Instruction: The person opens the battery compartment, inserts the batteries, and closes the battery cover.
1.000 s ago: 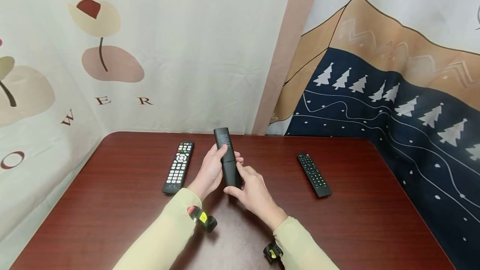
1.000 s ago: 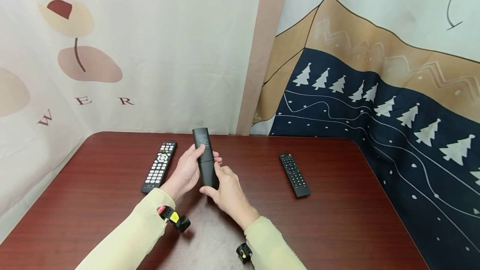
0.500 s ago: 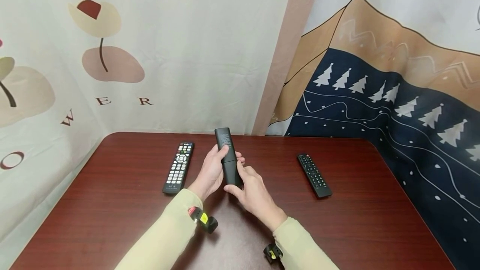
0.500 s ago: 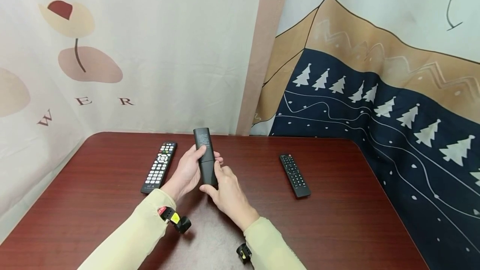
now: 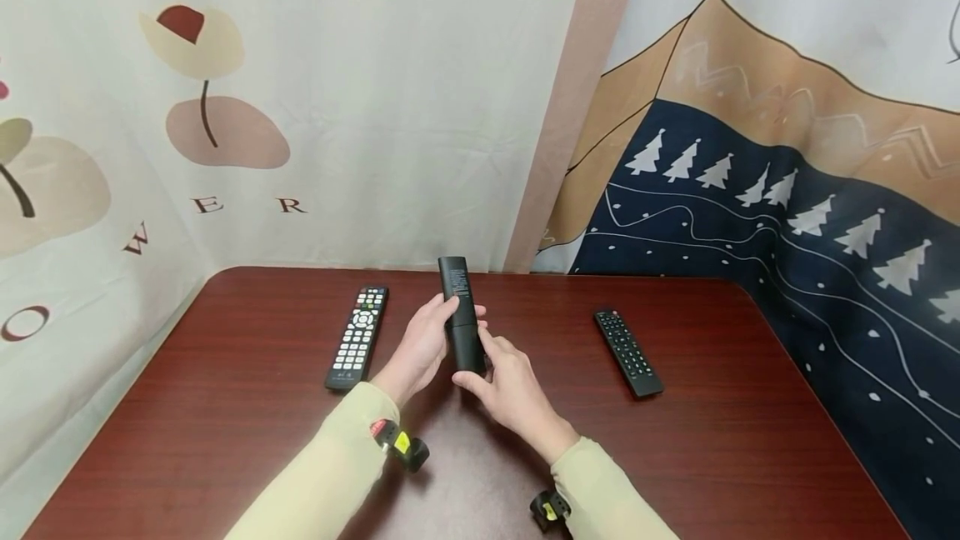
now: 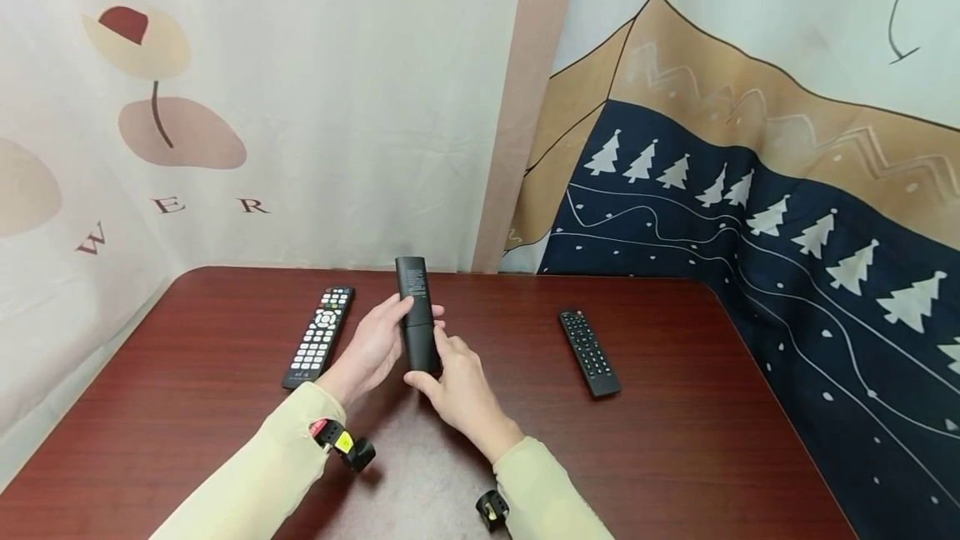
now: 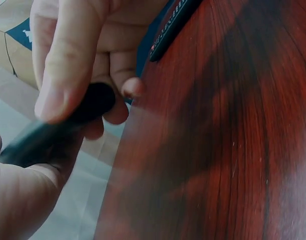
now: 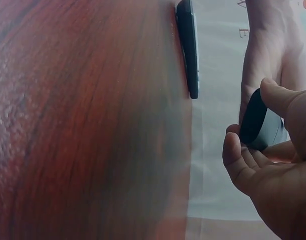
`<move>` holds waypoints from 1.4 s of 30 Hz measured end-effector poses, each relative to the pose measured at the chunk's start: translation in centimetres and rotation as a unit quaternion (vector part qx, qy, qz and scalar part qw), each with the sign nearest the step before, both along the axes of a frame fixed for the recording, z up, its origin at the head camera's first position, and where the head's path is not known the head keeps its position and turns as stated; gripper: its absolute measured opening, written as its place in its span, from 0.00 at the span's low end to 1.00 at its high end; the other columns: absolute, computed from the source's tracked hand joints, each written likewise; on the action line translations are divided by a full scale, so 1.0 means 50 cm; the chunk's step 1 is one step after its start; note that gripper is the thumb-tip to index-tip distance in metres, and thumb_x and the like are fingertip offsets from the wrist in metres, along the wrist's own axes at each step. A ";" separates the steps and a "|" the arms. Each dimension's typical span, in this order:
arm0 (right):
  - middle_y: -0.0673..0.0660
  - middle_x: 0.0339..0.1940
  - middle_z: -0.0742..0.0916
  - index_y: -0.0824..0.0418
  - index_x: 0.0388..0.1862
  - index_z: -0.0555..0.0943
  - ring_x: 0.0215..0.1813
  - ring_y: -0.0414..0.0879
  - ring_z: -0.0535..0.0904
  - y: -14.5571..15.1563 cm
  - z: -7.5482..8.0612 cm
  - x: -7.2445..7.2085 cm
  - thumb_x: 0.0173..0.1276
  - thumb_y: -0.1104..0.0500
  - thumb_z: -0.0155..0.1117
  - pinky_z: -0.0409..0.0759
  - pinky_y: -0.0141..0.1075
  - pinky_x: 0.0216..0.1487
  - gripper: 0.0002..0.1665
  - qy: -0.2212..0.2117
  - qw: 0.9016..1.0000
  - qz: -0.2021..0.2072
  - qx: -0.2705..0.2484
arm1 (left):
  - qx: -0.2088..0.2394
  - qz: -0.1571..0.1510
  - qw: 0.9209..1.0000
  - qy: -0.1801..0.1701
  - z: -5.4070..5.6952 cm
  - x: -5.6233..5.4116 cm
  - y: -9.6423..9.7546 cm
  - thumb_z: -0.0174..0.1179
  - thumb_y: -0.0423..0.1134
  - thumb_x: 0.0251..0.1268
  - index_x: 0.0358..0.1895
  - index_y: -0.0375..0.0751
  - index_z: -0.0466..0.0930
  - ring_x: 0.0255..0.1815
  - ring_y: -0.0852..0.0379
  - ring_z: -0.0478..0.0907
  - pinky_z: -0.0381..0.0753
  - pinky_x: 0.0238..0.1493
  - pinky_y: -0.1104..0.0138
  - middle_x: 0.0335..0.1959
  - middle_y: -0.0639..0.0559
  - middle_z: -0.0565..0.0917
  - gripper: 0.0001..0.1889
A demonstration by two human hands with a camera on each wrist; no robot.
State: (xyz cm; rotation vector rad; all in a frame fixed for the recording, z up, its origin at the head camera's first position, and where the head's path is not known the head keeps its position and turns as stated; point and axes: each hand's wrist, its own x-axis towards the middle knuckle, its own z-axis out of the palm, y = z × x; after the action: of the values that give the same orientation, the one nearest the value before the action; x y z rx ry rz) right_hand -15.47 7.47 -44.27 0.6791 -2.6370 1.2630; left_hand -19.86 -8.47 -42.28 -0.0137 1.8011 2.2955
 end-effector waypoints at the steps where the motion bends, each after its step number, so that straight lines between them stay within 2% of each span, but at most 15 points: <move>1: 0.56 0.36 0.80 0.68 0.77 0.68 0.28 0.39 0.72 0.002 0.001 0.000 0.67 0.56 0.76 0.75 0.30 0.30 0.44 -0.002 1.000 0.002 -0.003 | -0.004 -0.003 1.000 0.003 0.001 0.000 -0.002 0.38 0.42 0.86 0.77 0.36 0.62 0.59 0.48 0.82 0.75 0.67 0.56 0.62 0.35 0.80 0.24; 5: 0.56 0.37 0.82 0.65 0.76 0.70 0.29 0.40 0.75 0.008 0.006 -0.002 0.68 0.57 0.75 0.77 0.30 0.30 0.41 -0.010 1.000 0.009 -0.019 | -0.013 -0.013 1.000 0.015 0.003 0.000 -0.013 0.38 0.40 0.85 0.76 0.34 0.66 0.61 0.50 0.80 0.72 0.68 0.58 0.63 0.36 0.81 0.24; 10: 0.57 0.42 0.85 0.65 0.76 0.71 0.34 0.47 0.81 0.013 0.005 -0.002 0.69 0.56 0.74 0.79 0.31 0.33 0.39 -0.017 0.999 0.023 -0.027 | -0.019 -0.035 0.999 0.022 0.009 0.004 -0.026 0.38 0.38 0.85 0.78 0.33 0.62 0.62 0.52 0.79 0.72 0.67 0.61 0.68 0.31 0.76 0.25; 14: 0.57 0.42 0.86 0.66 0.74 0.73 0.34 0.48 0.82 0.014 0.004 -0.003 0.69 0.57 0.74 0.82 0.34 0.35 0.37 -0.016 0.999 0.030 -0.031 | -0.023 -0.038 0.999 0.024 0.010 0.002 -0.030 0.40 0.39 0.86 0.77 0.32 0.61 0.59 0.55 0.81 0.72 0.68 0.59 0.68 0.29 0.75 0.25; 19: 0.57 0.43 0.86 0.66 0.71 0.75 0.36 0.47 0.83 0.017 0.004 -0.005 0.69 0.58 0.74 0.86 0.43 0.39 0.34 -0.017 0.998 0.040 -0.042 | -0.029 -0.035 0.999 0.031 0.009 0.000 -0.032 0.43 0.39 0.86 0.74 0.30 0.63 0.68 0.43 0.76 0.68 0.73 0.53 0.68 0.28 0.75 0.23; 22: 0.58 0.43 0.86 0.66 0.69 0.76 0.37 0.47 0.84 0.020 0.006 -0.004 0.69 0.58 0.73 0.86 0.44 0.40 0.32 -0.017 0.998 0.046 -0.046 | -0.031 -0.031 0.999 0.033 0.007 -0.001 -0.032 0.43 0.39 0.86 0.73 0.29 0.64 0.72 0.37 0.71 0.66 0.75 0.51 0.67 0.28 0.76 0.22; 25: 0.58 0.42 0.86 0.66 0.68 0.77 0.38 0.47 0.84 0.022 0.007 -0.003 0.70 0.59 0.73 0.86 0.43 0.41 0.30 -0.013 0.998 0.050 -0.047 | -0.036 -0.025 0.999 0.031 0.006 0.000 -0.031 0.45 0.39 0.85 0.72 0.31 0.65 0.69 0.39 0.74 0.69 0.73 0.53 0.66 0.28 0.76 0.21; 29: 0.57 0.41 0.86 0.67 0.68 0.77 0.38 0.46 0.83 0.022 0.007 0.000 0.72 0.59 0.71 0.85 0.41 0.41 0.29 0.011 0.998 0.055 -0.041 | -0.046 -0.022 0.998 0.033 0.008 0.002 -0.031 0.46 0.39 0.85 0.72 0.32 0.64 0.61 0.45 0.80 0.73 0.68 0.57 0.66 0.27 0.76 0.21; 34: 0.58 0.41 0.85 0.68 0.69 0.75 0.38 0.46 0.82 0.019 0.007 0.002 0.73 0.61 0.68 0.86 0.39 0.41 0.28 0.041 0.996 0.059 -0.045 | -0.040 -0.024 0.998 0.039 0.019 0.002 -0.031 0.45 0.38 0.85 0.72 0.33 0.64 0.62 0.41 0.78 0.74 0.67 0.59 0.65 0.26 0.75 0.20; 36: 0.58 0.41 0.85 0.68 0.68 0.75 0.38 0.45 0.82 0.019 0.007 0.002 0.73 0.61 0.68 0.86 0.38 0.41 0.27 0.044 0.996 0.058 -0.049 | -0.040 -0.027 0.998 0.040 0.022 0.001 -0.031 0.46 0.38 0.85 0.72 0.33 0.64 0.61 0.43 0.79 0.74 0.69 0.57 0.65 0.26 0.75 0.20; 39: 0.58 0.40 0.85 0.67 0.67 0.76 0.38 0.45 0.82 0.018 0.007 0.002 0.73 0.60 0.69 0.85 0.37 0.41 0.27 0.042 0.996 0.054 -0.051 | -0.053 -0.034 0.997 0.045 0.022 0.000 -0.033 0.46 0.38 0.85 0.72 0.33 0.63 0.58 0.51 0.81 0.72 0.71 0.56 0.65 0.27 0.76 0.21; 42: 0.58 0.41 0.86 0.67 0.67 0.77 0.39 0.45 0.83 0.017 0.008 0.002 0.72 0.60 0.70 0.86 0.38 0.41 0.28 0.027 0.997 0.058 -0.051 | -0.064 -0.035 0.996 0.049 0.019 -0.001 -0.037 0.48 0.39 0.85 0.72 0.32 0.64 0.54 0.56 0.83 0.74 0.68 0.58 0.63 0.27 0.77 0.21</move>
State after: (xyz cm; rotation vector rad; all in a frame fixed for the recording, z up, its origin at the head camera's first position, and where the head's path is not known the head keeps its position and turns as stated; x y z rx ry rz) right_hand -15.38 8.34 -43.89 0.8477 -2.5018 1.3785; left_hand -19.92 -10.32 -41.32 0.1418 1.9607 2.1657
